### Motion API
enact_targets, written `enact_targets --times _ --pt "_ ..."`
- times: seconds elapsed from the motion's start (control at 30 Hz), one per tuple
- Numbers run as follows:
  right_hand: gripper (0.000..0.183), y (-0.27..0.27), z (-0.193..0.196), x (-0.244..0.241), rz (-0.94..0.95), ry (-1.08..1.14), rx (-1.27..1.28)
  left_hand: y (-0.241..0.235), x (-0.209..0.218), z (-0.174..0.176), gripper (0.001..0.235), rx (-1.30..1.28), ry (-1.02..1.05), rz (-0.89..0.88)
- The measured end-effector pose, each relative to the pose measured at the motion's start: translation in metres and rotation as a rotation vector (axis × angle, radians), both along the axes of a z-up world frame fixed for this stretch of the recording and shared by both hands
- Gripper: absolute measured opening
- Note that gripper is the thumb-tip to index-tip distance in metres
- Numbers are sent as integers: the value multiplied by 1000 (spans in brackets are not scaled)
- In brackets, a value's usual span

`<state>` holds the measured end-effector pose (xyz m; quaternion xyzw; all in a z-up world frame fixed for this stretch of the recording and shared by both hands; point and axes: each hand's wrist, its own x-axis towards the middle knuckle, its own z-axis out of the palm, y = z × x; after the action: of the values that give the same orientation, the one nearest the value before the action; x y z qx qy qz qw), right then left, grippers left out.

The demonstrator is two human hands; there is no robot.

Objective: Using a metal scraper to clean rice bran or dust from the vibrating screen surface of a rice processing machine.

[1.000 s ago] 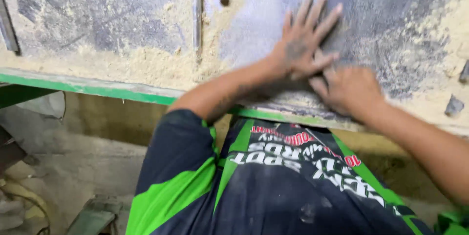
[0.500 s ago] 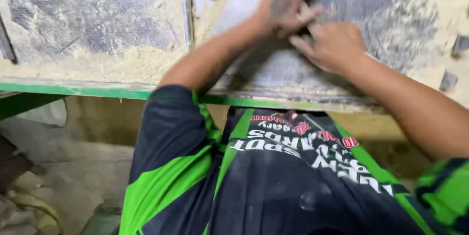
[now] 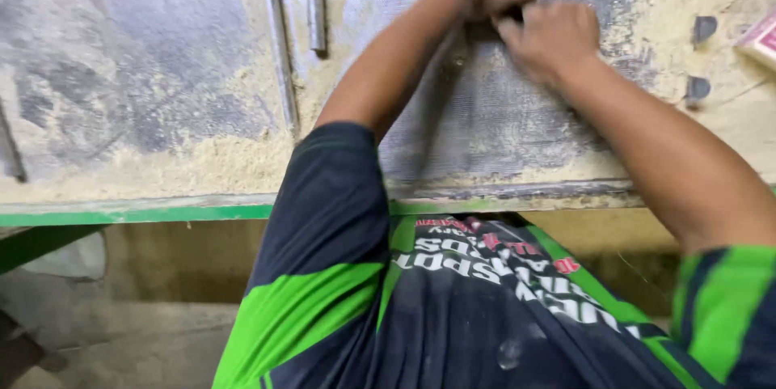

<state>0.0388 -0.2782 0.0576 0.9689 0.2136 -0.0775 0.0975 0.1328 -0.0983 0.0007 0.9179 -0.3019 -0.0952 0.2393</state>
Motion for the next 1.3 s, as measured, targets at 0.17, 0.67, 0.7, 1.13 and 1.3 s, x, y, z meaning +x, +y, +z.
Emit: enact_targets --times 0.17,0.67,0.7,1.13,1.3 --pt "61 -52 57 -115 71 259 -64 -34 -170 59 94 -110 -160 58" --pt "58 21 83 44 -85 112 195 66 -86 68 76 -212 -183 433" --pt "59 4 83 50 -111 72 213 71 -92 65 73 -223 -178 488" --pt "57 168 62 -45 -170 432 226 204 -344 71 57 -65 -47 869" --pt "67 163 91 -24 -98 491 425 230 -380 86 63 102 -160 939"
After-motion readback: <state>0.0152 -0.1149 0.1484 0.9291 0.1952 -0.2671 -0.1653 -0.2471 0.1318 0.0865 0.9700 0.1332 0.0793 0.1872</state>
